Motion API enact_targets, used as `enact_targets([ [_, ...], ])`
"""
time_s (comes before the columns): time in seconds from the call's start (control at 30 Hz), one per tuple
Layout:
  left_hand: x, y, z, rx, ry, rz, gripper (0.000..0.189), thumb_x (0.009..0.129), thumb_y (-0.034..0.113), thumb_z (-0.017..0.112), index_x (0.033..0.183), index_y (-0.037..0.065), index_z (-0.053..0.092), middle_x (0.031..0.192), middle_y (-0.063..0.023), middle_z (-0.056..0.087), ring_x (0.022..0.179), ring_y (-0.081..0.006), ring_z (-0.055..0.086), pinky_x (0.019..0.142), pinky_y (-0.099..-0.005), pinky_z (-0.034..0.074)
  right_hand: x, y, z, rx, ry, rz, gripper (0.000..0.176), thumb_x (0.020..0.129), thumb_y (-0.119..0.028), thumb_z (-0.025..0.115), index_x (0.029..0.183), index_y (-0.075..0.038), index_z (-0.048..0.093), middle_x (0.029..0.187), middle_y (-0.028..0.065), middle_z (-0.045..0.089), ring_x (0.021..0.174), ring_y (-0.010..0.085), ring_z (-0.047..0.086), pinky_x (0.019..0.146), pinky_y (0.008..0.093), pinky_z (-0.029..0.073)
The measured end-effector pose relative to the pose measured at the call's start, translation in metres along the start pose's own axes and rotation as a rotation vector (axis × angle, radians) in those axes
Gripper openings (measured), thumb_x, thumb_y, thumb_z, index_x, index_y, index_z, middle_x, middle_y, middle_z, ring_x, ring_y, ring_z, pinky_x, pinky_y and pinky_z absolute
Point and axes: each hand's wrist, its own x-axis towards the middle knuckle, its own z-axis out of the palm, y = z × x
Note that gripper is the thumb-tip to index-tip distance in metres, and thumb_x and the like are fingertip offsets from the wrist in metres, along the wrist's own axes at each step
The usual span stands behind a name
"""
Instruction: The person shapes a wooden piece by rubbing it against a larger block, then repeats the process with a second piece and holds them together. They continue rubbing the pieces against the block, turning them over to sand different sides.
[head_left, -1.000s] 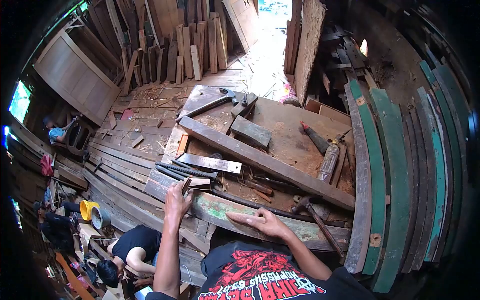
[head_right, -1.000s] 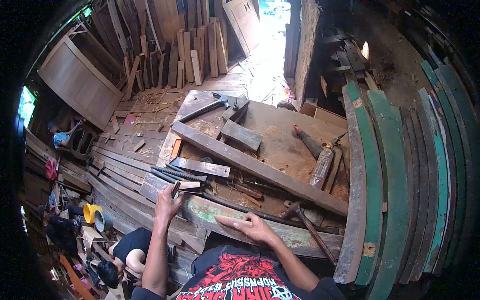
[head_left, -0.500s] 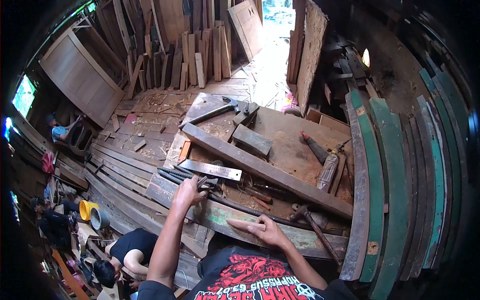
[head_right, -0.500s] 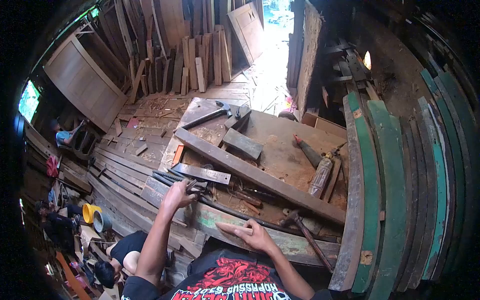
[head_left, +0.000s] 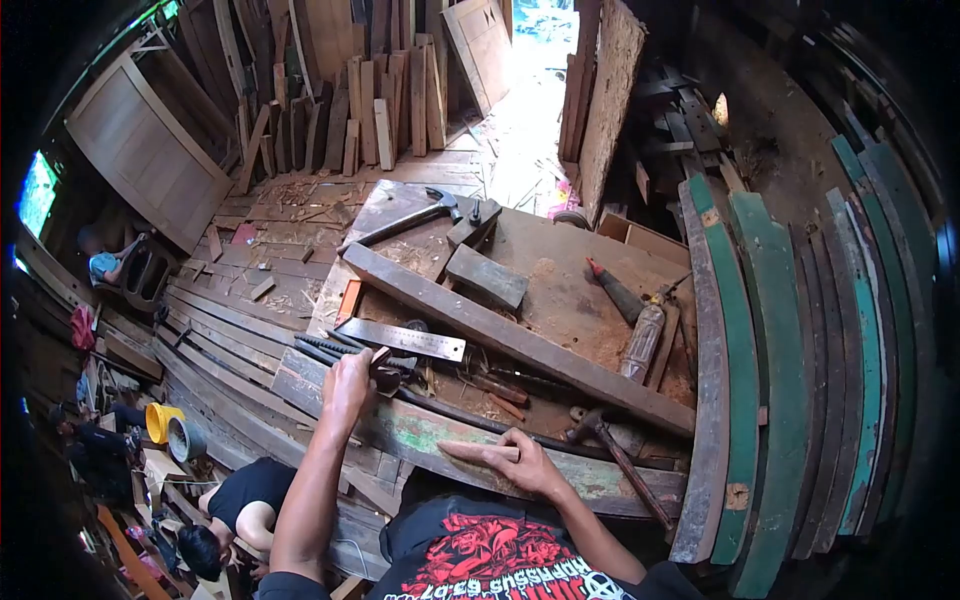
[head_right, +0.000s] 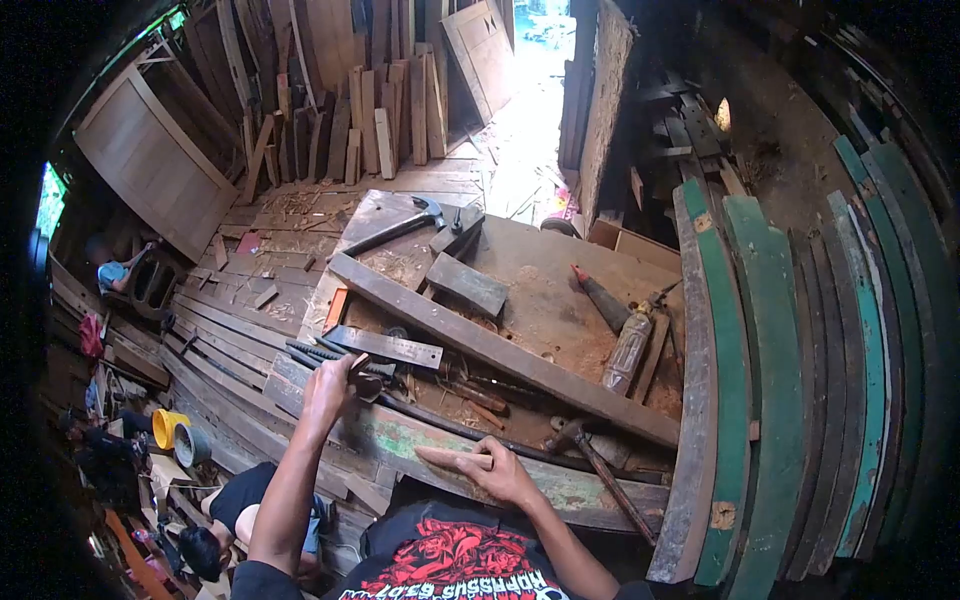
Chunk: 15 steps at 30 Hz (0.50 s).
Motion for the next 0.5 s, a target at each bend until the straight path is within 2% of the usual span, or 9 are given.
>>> enact_targets([
  [0.1,0.004,0.013,-0.022,0.017,0.005,-0.018,0.025,0.082,0.008,0.074,0.106,0.007,0.064,0.093,-0.0261,0.073,0.093,-0.0483,0.071,0.081,-0.0587,0.058,0.002,0.005,0.001,0.006,0.01,-0.031,0.046,0.094,-0.046,0.082,0.104,-0.004,0.066,0.092,0.0107,0.07,0.092,0.0159,0.065,0.083,0.0356,0.054],
  [0.2,0.005,0.015,-0.033,-0.055,0.017,-0.007,0.027,0.081,0.008,0.073,0.106,0.006,0.062,0.093,-0.0262,0.072,0.092,-0.0494,0.07,0.079,-0.0592,0.057,0.004,0.004,0.0,0.02,-0.021,0.034,0.044,0.094,-0.044,0.082,0.103,-0.004,0.066,0.092,0.0099,0.071,0.092,0.0145,0.064,0.083,0.0351,0.054],
  [0.23,0.001,0.015,-0.031,-0.085,0.028,0.0,0.027,0.081,0.008,0.073,0.106,0.007,0.062,0.093,-0.0262,0.072,0.092,-0.0494,0.07,0.079,-0.0594,0.057,0.004,0.004,0.0,0.01,-0.008,0.011,0.048,0.092,-0.047,0.082,0.106,-0.003,0.066,0.093,0.0144,0.073,0.092,0.0196,0.069,0.082,0.0378,0.055],
  [0.3,-0.003,0.018,-0.028,-0.142,0.055,0.026,0.027,0.082,0.008,0.072,0.107,0.007,0.062,0.092,-0.0262,0.072,0.092,-0.0496,0.07,0.078,-0.0598,0.056,0.005,0.006,0.0,0.007,-0.01,0.006,0.048,0.092,-0.046,0.082,0.106,-0.003,0.066,0.094,0.0147,0.073,0.092,0.0194,0.069,0.082,0.0378,0.055],
  [0.33,-0.01,0.032,-0.04,-0.135,0.029,0.02,0.032,0.084,0.006,0.071,0.116,0.01,0.071,0.096,-0.0261,0.072,0.095,-0.0472,0.07,0.077,-0.0535,0.056,0.005,0.007,0.0,0.006,-0.008,0.003,0.048,0.092,-0.045,0.083,0.106,-0.003,0.067,0.094,0.0149,0.073,0.092,0.0194,0.069,0.082,0.0379,0.056],
  [0.43,-0.032,0.031,-0.028,-0.26,0.042,0.106,0.021,0.089,0.01,0.072,0.11,0.006,0.071,0.091,-0.0268,0.07,0.088,-0.0481,0.069,0.072,-0.049,0.055,0.005,0.005,-0.001,0.019,0.003,0.031,0.049,0.092,-0.047,0.082,0.107,-0.003,0.067,0.095,0.0155,0.074,0.092,0.0199,0.07,0.083,0.0384,0.056],
  [0.5,-0.043,0.04,-0.027,-0.464,0.058,0.085,0.02,0.087,0.01,0.072,0.106,0.003,0.072,0.087,-0.0256,0.069,0.081,-0.0425,0.071,0.071,-0.0464,0.055,0.009,0.01,0.0,0.014,0.028,-0.01,0.051,0.092,-0.049,0.082,0.108,-0.003,0.067,0.096,0.0164,0.074,0.093,0.0209,0.07,0.083,0.0393,0.056],
])
